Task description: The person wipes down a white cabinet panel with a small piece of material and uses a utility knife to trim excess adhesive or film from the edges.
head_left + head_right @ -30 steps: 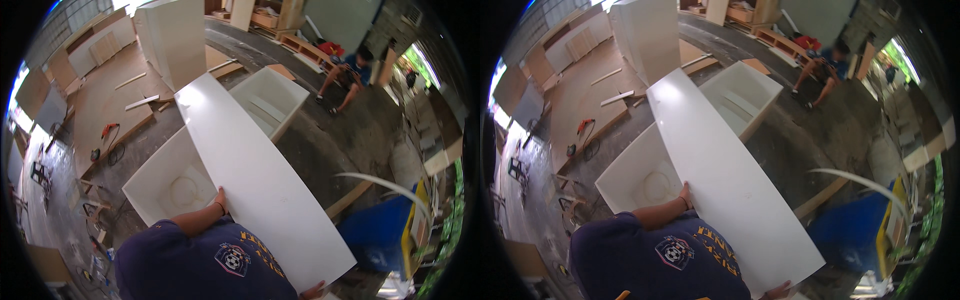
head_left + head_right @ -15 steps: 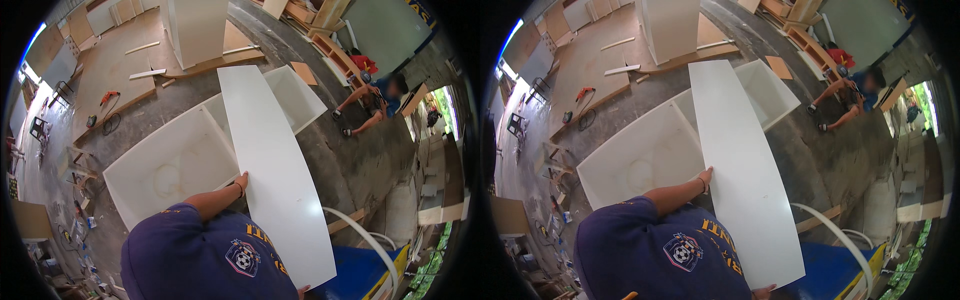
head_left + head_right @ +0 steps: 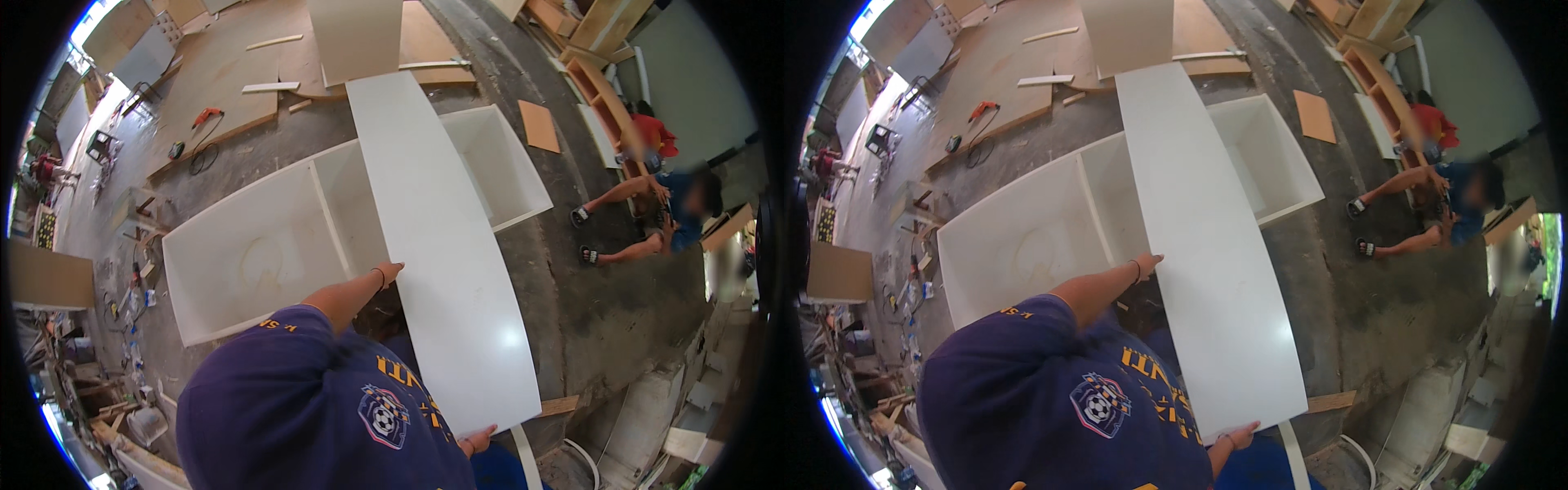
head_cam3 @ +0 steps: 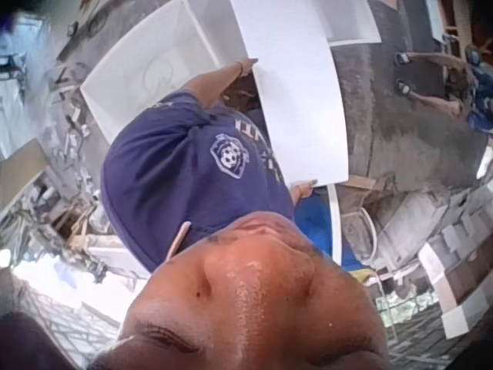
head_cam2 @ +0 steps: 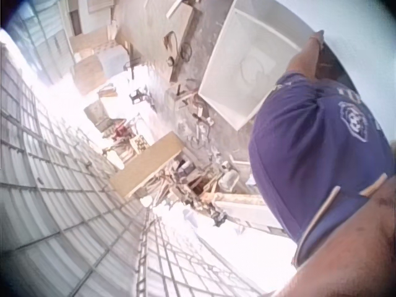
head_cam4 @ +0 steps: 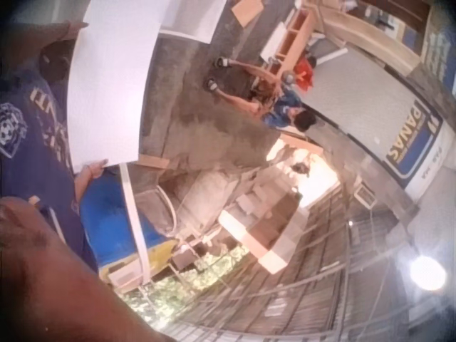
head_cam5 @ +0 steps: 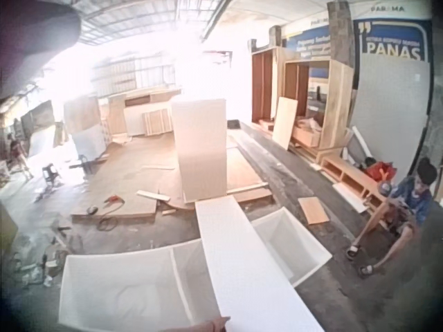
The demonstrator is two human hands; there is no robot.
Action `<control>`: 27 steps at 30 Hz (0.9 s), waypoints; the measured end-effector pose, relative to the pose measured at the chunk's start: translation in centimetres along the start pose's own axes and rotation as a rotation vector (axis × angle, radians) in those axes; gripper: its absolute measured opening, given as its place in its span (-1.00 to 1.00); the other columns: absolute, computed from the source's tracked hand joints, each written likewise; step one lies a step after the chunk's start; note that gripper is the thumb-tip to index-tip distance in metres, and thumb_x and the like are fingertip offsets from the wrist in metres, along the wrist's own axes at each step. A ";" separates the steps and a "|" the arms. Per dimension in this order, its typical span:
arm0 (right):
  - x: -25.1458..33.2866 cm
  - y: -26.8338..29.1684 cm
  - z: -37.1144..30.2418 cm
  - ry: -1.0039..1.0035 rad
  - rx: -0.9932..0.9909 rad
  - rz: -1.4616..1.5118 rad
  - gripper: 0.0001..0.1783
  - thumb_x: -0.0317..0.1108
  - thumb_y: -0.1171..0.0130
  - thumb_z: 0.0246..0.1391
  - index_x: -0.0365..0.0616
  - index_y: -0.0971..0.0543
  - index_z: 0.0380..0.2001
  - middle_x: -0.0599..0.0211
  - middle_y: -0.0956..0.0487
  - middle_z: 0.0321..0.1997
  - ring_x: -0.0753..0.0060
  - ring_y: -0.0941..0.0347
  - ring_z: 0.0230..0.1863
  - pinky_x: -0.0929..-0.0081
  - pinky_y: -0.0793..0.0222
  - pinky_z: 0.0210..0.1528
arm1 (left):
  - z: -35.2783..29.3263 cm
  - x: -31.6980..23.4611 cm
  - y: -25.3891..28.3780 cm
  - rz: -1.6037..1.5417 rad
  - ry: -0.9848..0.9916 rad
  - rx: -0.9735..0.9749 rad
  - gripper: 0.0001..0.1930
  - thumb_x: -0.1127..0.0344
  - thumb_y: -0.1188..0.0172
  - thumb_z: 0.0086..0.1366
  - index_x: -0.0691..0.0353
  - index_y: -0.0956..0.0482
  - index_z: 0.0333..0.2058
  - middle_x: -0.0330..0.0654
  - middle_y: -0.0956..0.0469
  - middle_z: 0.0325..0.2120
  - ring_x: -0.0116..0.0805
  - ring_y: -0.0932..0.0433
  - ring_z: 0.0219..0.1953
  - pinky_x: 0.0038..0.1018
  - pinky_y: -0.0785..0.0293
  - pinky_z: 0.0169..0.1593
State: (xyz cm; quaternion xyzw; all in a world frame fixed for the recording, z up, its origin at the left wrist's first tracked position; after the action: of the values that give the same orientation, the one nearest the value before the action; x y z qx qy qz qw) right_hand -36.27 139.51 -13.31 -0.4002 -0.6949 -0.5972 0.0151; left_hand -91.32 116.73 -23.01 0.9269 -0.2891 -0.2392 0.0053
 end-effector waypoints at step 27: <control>18.4 -28.6 -4.1 1.061 0.653 -0.340 -0.43 -0.06 -0.14 -0.01 -0.30 -0.44 -0.05 -0.01 -0.55 -0.13 0.03 -0.52 -0.20 0.22 -0.41 -0.12 | -16.5 26.7 10.7 0.213 -0.102 -0.343 -0.43 -0.23 0.00 0.17 0.14 -0.60 -0.14 0.01 -0.55 -0.13 -0.05 -0.47 0.01 -0.25 -0.33 0.09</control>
State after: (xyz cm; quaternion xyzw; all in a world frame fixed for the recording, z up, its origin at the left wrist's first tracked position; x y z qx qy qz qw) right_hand -67.10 146.88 -26.38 0.0902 -0.7929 -0.4656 0.3827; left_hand -70.47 91.35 -18.60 0.8632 -0.3405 -0.3297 0.1737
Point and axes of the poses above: each hand's wrist, its own z-axis towards the middle knuckle, its own y-axis out of the back of the hand, x = y × z, the point moved 6 cm from there along z, towards the middle knuckle
